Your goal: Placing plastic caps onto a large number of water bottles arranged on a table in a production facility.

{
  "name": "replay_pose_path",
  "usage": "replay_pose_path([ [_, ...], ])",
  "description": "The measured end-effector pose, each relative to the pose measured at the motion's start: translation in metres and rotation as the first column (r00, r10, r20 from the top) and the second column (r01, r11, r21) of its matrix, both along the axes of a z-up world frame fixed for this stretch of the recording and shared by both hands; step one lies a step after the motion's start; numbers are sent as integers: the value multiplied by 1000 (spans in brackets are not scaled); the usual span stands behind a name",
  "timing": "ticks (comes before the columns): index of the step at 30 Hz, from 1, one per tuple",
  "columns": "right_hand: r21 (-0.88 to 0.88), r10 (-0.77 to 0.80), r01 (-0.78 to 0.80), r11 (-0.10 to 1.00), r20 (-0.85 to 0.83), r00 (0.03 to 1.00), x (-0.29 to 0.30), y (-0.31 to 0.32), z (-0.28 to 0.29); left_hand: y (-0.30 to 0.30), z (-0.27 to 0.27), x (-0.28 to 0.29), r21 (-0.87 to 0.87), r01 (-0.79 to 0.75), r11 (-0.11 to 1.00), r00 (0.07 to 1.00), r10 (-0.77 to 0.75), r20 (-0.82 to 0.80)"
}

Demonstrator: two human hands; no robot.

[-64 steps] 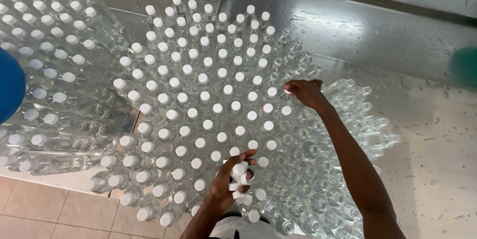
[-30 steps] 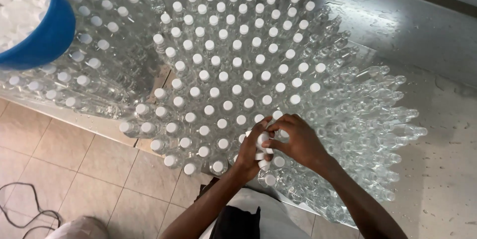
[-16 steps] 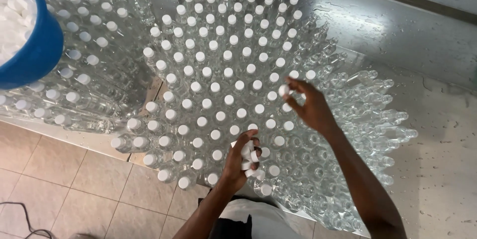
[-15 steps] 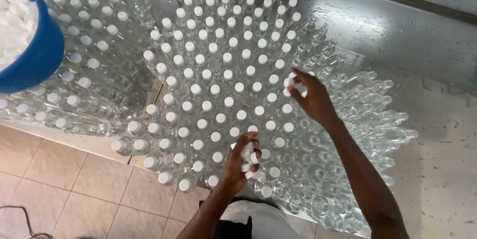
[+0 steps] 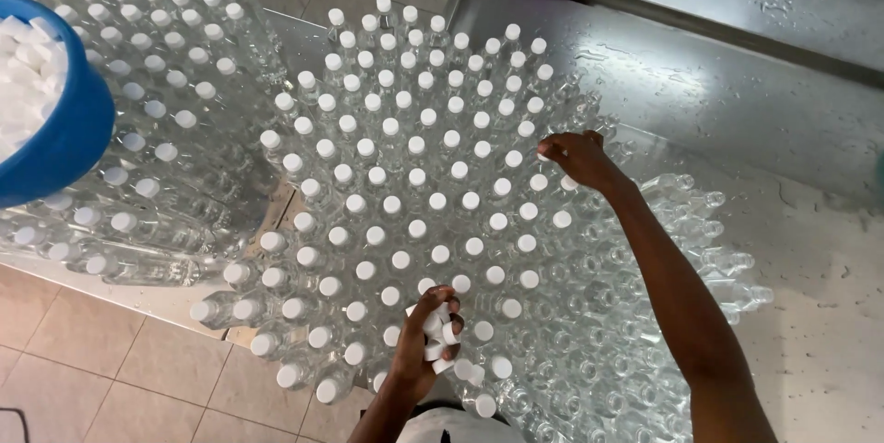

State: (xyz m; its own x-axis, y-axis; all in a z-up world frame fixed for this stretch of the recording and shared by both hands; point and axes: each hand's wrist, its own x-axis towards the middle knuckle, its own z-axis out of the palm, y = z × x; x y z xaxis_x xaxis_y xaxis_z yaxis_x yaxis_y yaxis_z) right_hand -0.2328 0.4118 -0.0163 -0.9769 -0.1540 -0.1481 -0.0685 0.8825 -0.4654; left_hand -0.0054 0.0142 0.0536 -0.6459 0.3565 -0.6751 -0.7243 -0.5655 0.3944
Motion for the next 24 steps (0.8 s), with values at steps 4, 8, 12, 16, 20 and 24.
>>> replay_pose_path([
  [4,-50,-109,120,991,178,978,-20,11,-3,6,-1,-3,-5,38,999,999,-38,11],
  [8,-103,-107,153,983,356,928,-28,13,1,9,-8,-3,0,83,997,996,-83,36],
  [12,-144,-95,157,977,361,928,-35,17,-8,8,-22,-1,35,135,990,991,-134,-20],
  [16,-61,-143,176,983,354,924,-19,10,-1,14,-20,0,100,204,974,978,-199,-62],
  [20,331,55,-26,943,-78,995,22,-18,-1,25,-18,4,107,246,963,958,-226,-175],
  [24,-249,410,-419,873,-91,908,132,-128,104,23,-9,9,199,353,914,931,-322,-172],
])
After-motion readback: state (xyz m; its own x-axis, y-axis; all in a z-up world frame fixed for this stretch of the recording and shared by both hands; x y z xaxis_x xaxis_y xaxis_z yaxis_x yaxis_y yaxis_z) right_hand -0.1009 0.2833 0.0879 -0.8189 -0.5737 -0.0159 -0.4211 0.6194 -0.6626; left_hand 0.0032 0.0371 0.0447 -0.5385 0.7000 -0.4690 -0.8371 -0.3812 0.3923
